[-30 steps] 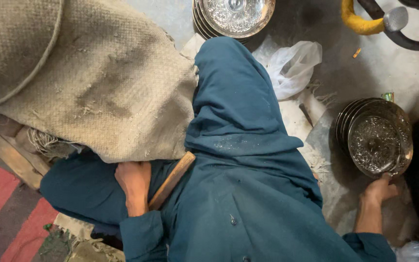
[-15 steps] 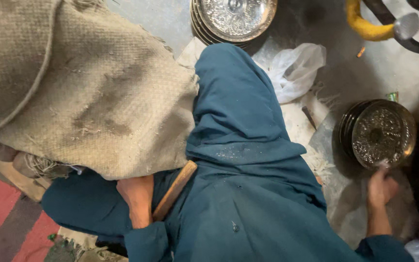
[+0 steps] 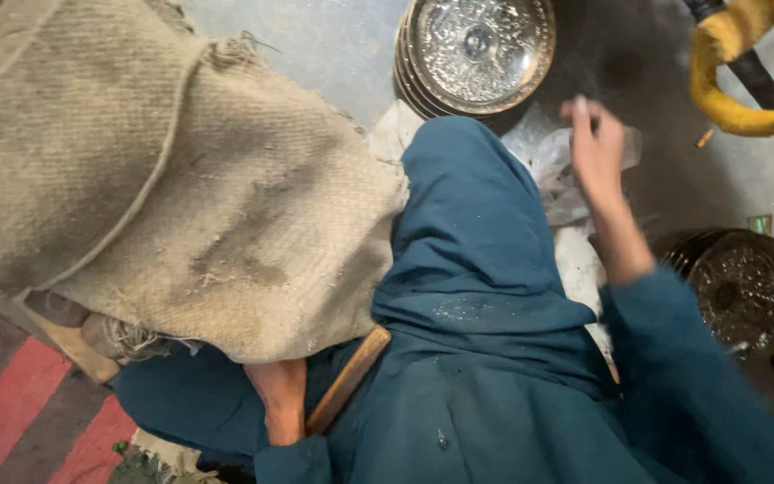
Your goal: The person sits cross-legged with an ornate brass tray on a cloth pad on their lap. They hold a punch against the tray's embossed pattern with one hand and strike it with a wooden mallet held in the other hand, working the decorative relief across the tray surface, briefly pausing to reposition the punch.
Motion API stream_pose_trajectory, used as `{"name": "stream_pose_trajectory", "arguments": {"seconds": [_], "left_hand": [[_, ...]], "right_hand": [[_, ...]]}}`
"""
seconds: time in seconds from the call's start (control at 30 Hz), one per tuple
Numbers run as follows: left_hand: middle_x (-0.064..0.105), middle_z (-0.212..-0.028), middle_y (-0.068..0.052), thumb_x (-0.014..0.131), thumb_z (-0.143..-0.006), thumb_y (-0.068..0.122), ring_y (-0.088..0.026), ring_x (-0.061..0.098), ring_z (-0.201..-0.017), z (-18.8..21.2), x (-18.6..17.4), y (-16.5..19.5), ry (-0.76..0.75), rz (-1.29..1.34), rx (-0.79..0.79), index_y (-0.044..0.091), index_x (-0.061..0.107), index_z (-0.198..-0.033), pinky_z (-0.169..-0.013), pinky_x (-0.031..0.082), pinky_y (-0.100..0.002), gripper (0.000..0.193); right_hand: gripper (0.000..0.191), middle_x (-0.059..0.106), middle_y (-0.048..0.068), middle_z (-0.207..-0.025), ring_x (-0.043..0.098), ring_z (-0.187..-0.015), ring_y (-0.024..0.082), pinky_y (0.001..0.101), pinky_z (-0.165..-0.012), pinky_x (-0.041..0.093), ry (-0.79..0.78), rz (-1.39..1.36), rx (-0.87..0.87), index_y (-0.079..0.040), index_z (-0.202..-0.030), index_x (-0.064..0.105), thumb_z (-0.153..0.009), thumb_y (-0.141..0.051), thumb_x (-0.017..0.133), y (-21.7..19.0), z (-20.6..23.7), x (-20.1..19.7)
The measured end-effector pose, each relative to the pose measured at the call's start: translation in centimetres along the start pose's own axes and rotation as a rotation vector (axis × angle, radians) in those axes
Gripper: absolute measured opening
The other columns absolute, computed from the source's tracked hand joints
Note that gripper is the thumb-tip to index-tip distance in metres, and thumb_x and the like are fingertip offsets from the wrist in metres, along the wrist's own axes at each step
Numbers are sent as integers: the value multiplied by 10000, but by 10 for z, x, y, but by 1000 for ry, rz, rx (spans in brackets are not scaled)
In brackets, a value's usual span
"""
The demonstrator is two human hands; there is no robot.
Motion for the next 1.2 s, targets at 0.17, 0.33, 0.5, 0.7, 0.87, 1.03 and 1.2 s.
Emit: {"name": "stream_pose_trajectory", "arguments": {"seconds": [0.17, 0.33, 0.5, 0.7, 0.87, 1.03, 1.2], "left_hand": [[734, -1025, -213, 710, -827, 151, -454, 686, -953, -1, 3, -2, -38, -133, -99, 20, 742, -1047, -792, 539, -527, 258], [748, -951, -180, 706, -833, 206, -431, 703, -888, -3, 4, -3, -48, -180, -126, 56, 754, -988, -745, 542, -529, 221], [749, -920, -180, 703, -805, 186, -432, 702, -862, -2, 4, -7, -23, -166, -103, 67, 762, -967, -712, 543, -530, 210], [738, -939, -202, 714, -844, 239, -421, 701, -899, -3, -9, 1, -240, -267, -267, 75, 753, -909, -771, 559, -505, 181], [732, -1032, -159, 656, -920, 266, -362, 694, -981, 2, -104, 49, -541, -97, -247, 96, 727, -1043, -854, 532, -442, 222], [700, -1059, -169, 650, -976, 135, -353, 670, -998, -39, -192, 119, 12, 32, 141, 44, 671, -1129, -868, 523, -417, 180], [627, -1222, -125, 602, -1080, 249, -233, 634, -1094, -93, -188, 162, 333, 326, 222, 13, 479, -1490, -982, 529, -378, 489]], "right_hand": [[512, 703, 198, -898, 624, -883, 193, 377, -779, 491, -79, 97, 297, 71, -1013, 690, -1108, -426, 611, -10, -67, 50], [442, 741, 212, -943, 694, -902, 227, 388, -788, 500, -105, 47, 244, 53, -1034, 707, -1055, -376, 603, -18, -67, 72], [414, 731, 280, -958, 702, -892, 398, 486, -773, 512, 217, 149, 51, 76, -1048, 724, -1066, -313, 586, -33, -65, 64], [455, 686, 195, -813, 633, -727, 316, 481, -677, 453, 495, 82, -193, 83, -927, 690, -1157, -283, 551, -53, -68, 40], [404, 429, 64, -797, 427, -737, 217, 417, -698, 356, 546, 38, -474, -16, -872, 510, -1218, -220, 467, -53, -56, 0], [277, 414, 85, -826, 443, -725, 210, 388, -671, 351, 434, 36, -644, -15, -929, 495, -1182, -127, 482, -91, -53, -16], [68, 526, 159, -873, 525, -756, 285, 444, -652, 395, 217, -207, -1096, 50, -1008, 600, -1016, 48, 533, -211, -27, 43]]}}
Point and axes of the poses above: each hand's wrist, its own z-axis away from the middle knuckle, its own x-axis out of the palm, y = z × x, the point moved 3 cm from there along -z, towards the middle knuckle
